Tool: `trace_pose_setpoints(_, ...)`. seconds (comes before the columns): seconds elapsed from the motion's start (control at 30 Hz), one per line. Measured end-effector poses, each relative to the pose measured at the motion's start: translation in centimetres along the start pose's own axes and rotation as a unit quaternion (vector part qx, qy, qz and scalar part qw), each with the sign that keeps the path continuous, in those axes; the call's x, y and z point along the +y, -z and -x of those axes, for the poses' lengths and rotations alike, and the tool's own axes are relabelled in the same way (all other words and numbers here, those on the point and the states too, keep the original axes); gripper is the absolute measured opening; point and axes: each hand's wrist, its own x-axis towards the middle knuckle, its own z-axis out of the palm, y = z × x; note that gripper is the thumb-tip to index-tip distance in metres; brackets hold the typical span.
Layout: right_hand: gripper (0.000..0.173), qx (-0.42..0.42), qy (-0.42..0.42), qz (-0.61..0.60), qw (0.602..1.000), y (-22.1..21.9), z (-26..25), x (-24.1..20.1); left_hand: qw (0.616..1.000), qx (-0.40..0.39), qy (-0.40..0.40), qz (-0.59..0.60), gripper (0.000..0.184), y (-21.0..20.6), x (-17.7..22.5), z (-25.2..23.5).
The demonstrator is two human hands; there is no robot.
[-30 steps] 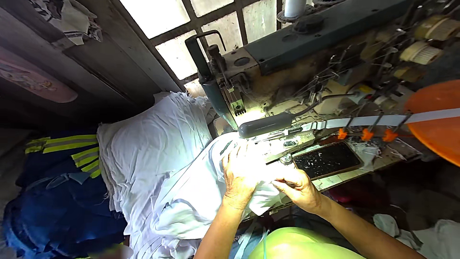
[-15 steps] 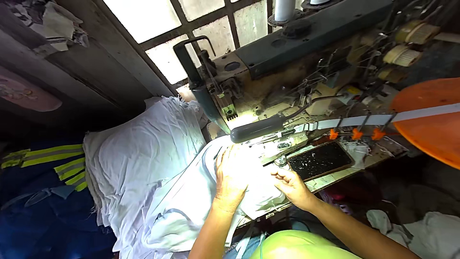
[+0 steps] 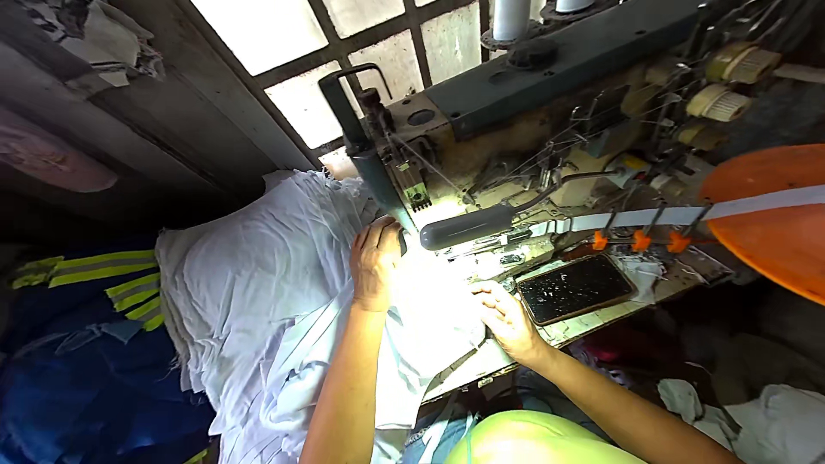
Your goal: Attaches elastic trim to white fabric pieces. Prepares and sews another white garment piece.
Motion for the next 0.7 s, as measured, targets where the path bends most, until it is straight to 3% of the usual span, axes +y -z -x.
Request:
trace_pose_setpoints(0.07, 0.028, 0.014, 0.009, 0.023, 1.000, 0.2, 0.5, -0.3, 0.999, 0.023, -0.013, 0.018, 0.023, 1.8, 1.5, 1.5)
trace_pose_setpoints(0.13, 0.024, 0.010, 0.035, 0.034, 0.999, 0.5, 0.9, -0.3, 0.997, -0.024, -0.048, 0.052, 0.024, 3.8, 4.8, 3.9)
trace_pose_setpoints(0.2, 0.020, -0.019, 0.085, 0.059, 0.994, 1.3, 0.8, 0.0, 0.978, -0.169, -0.091, 0.084, 0.025, 5.4, 6.8, 6.0)
trace_pose_setpoints(0.27, 0.023, -0.055, 0.121, 0.098, 0.986, 2.2, 0.3, 0.1, 0.950, -0.298, -0.075, 0.054, 0.020, 6.0, 6.3, 7.5)
trace_pose_setpoints(0.37, 0.026, -0.078, 0.123, 0.175, 0.974, 2.9, -0.3, -0.7, 0.925, -0.376, -0.010, 0.044, 0.012, 7.9, 4.0, 7.8)
trace_pose_setpoints(0.47, 0.026, -0.054, 0.147, 0.307, 0.939, 2.7, -0.3, -2.5, 0.918, -0.369, -0.009, 0.147, 0.013, 10.2, 3.9, 6.9)
trace_pose_setpoints(0.53, 0.029, -0.076, 0.191, 0.316, 0.926, 2.4, -0.5, -4.2, 0.909, -0.355, -0.031, 0.216, 0.017, 11.1, 5.0, 6.4)
trace_pose_setpoints(0.63, 0.042, -0.288, 0.211, 0.206, 0.911, 1.8, -0.8, -6.9, 0.894, -0.344, -0.079, 0.275, 0.015, 11.6, 6.8, 6.1)
trace_pose_setpoints(0.7, 0.034, -0.391, 0.190, 0.150, 0.888, 1.5, -1.0, -7.4, 0.898, -0.300, -0.119, 0.300, 0.016, 11.9, 7.8, 5.7)
